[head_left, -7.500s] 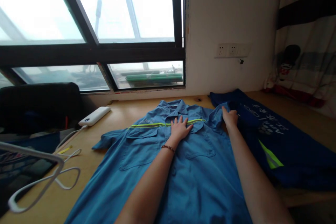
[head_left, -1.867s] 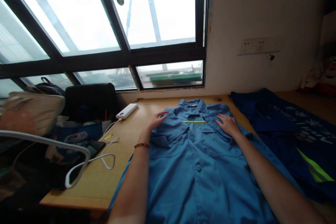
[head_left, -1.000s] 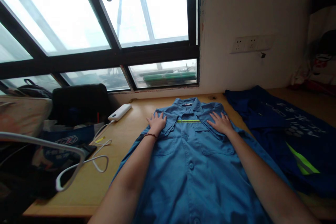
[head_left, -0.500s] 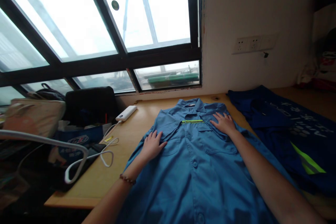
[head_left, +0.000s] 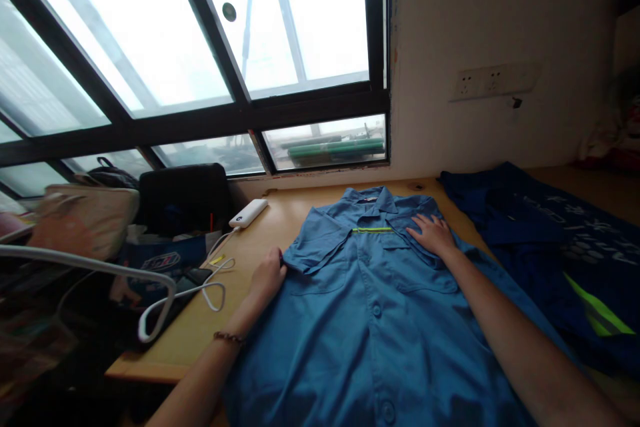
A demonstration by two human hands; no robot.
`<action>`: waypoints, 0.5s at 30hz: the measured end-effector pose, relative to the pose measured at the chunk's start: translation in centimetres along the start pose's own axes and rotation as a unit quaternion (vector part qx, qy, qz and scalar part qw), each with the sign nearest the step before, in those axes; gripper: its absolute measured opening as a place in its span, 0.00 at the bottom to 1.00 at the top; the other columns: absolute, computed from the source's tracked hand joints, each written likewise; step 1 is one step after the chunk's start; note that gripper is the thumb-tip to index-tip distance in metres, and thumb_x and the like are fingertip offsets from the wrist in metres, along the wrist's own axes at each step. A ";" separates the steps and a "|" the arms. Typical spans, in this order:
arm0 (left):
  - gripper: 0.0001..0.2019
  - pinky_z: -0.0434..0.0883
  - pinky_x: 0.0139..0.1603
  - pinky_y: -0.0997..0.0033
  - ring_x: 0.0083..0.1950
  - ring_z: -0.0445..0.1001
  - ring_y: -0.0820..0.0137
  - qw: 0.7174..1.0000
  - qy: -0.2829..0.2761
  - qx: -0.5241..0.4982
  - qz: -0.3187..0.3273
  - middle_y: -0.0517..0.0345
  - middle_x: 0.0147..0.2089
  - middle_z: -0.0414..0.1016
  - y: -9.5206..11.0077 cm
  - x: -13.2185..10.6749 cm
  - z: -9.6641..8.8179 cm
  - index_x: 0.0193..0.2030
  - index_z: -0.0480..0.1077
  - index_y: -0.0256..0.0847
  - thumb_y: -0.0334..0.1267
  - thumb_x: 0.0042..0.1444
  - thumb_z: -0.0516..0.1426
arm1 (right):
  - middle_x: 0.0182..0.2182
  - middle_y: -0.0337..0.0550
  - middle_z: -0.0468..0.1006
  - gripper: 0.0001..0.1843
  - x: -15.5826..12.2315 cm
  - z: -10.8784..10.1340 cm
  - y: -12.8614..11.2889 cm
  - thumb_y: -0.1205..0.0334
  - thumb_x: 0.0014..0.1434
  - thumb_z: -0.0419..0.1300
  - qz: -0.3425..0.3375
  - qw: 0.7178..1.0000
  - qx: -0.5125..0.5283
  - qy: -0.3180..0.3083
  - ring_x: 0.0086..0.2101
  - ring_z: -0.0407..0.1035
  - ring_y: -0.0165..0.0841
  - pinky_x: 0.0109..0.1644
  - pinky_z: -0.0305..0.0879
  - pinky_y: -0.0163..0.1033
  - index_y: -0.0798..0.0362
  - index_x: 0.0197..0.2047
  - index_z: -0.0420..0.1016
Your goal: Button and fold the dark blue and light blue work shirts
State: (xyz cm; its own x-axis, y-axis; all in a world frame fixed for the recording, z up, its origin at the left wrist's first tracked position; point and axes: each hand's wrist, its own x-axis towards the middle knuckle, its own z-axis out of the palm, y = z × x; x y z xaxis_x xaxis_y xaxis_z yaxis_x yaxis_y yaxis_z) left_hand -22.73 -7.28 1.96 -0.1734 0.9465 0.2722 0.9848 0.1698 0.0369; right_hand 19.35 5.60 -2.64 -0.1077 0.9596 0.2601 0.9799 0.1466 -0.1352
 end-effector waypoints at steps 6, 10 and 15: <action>0.10 0.63 0.31 0.69 0.37 0.70 0.63 0.997 -0.006 0.023 -0.067 0.49 0.38 0.70 -0.7 1.8 1.0 0.42 0.62 0.39 0.37 0.54 0.45 | 0.56 0.39 0.59 0.30 0.1 0.1 0.1 0.39 0.54 0.41 0.001 1.000 0.002 0.000 0.54 0.49 0.46 0.55 0.44 0.52 0.44 0.56 0.59; 0.12 0.64 0.33 0.66 0.39 0.68 0.61 0.995 0.013 0.061 -0.080 0.48 0.41 0.69 0.0 1.4 0.6 0.39 0.65 0.40 0.36 0.56 0.43 | 0.56 0.39 0.59 0.29 0.1 0.0 0.1 0.41 0.55 0.41 0.004 1.000 0.001 -0.001 0.54 0.49 0.45 0.55 0.43 0.52 0.44 0.56 0.59; 0.19 0.55 0.55 0.59 0.58 0.54 0.60 0.994 0.057 0.051 0.075 0.50 0.58 0.58 1.1 0.7 -0.5 0.52 0.62 0.42 0.31 0.53 0.46 | 0.56 0.41 0.59 0.29 -0.1 0.0 -0.1 0.42 0.55 0.40 0.037 0.999 -0.012 0.010 0.55 0.47 0.49 0.55 0.38 0.58 0.45 0.55 0.61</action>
State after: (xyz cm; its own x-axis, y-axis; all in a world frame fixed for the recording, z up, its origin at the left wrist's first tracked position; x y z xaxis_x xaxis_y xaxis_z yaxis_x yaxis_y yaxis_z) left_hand -21.77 -6.53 2.71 -0.0171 0.9273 0.3738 0.9921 0.0622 -0.1090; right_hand 19.23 5.53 -2.69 -0.0314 0.9627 0.2689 0.9889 0.0690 -0.1317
